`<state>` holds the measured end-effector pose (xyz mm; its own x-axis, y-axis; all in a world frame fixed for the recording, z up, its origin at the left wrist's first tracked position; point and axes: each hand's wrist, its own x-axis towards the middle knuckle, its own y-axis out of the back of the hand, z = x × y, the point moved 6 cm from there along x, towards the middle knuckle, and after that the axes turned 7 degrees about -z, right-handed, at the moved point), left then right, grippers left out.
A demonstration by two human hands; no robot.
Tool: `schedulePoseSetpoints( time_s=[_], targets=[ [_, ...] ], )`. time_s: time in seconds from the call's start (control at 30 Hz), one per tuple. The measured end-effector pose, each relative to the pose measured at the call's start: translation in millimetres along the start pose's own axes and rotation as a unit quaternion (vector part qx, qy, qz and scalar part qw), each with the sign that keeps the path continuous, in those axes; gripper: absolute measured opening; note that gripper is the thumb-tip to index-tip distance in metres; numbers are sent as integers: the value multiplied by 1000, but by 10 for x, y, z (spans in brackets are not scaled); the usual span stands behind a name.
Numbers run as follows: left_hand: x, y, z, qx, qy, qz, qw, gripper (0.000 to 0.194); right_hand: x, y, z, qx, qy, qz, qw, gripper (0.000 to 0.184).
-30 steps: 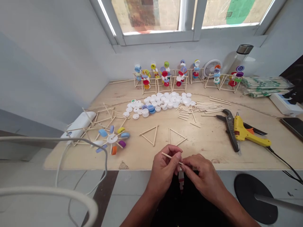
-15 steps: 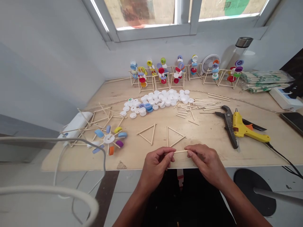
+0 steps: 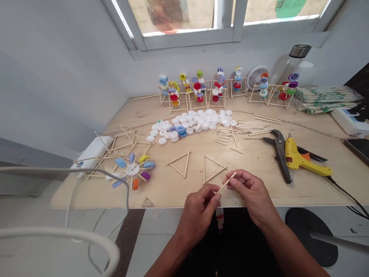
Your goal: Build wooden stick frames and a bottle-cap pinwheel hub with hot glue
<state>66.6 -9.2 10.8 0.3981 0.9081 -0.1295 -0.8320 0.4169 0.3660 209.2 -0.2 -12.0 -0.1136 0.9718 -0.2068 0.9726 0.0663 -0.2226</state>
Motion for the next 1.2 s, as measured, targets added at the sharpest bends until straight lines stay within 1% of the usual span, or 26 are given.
schedulePoseSetpoints(
  time_s=[0.07, 0.1, 0.17, 0.27, 0.33, 0.37, 0.47, 0.6, 0.77, 0.9, 0.97, 1.1, 1.2],
  targets=[
    [4, 63, 6, 16, -12, 20, 1000, 19, 11, 15, -50, -3, 14, 5, 1000, 18],
    [7, 127, 3, 29, -17, 44, 998, 20, 16, 43, -86, -11, 26, 16, 999, 17],
    [5, 303, -26, 67, -21, 108, 992, 21, 22, 123, -162, -41, 53, 46, 997, 18],
    [1, 573, -129, 149, -4, 188, 971, 21, 39, 227, -226, -117, 76, 69, 988, 19],
    [6, 712, -215, 213, 14, 219, 952, 22, 58, 269, -215, -165, 76, 74, 981, 19],
    [13, 763, -256, 244, 22, 225, 943, 22, 69, 283, -198, -182, 73, 76, 978, 19],
    [49, 836, -359, 319, 40, 216, 922, 24, 107, 288, -125, -205, 63, 68, 974, 21],
    [80, 835, -412, 358, 53, 184, 914, 24, 138, 275, -51, -216, 48, 55, 974, 22],
    [43, 776, -373, 359, 50, 143, 921, 17, 125, 271, -52, -234, 51, 56, 969, 21],
    [-38, 701, -352, 350, 44, 111, 929, 17, 120, 256, -61, -247, 53, 55, 966, 22],
    [-79, 675, -344, 346, 44, 106, 931, 17, 120, 251, -67, -255, 50, 57, 964, 23],
    [-129, 676, -325, 327, 46, 116, 937, 19, 111, 246, -105, -284, 49, 69, 955, 25],
    [-133, 685, -324, 316, 46, 104, 942, 20, 115, 234, -124, -303, 54, 66, 949, 27]
  ],
)
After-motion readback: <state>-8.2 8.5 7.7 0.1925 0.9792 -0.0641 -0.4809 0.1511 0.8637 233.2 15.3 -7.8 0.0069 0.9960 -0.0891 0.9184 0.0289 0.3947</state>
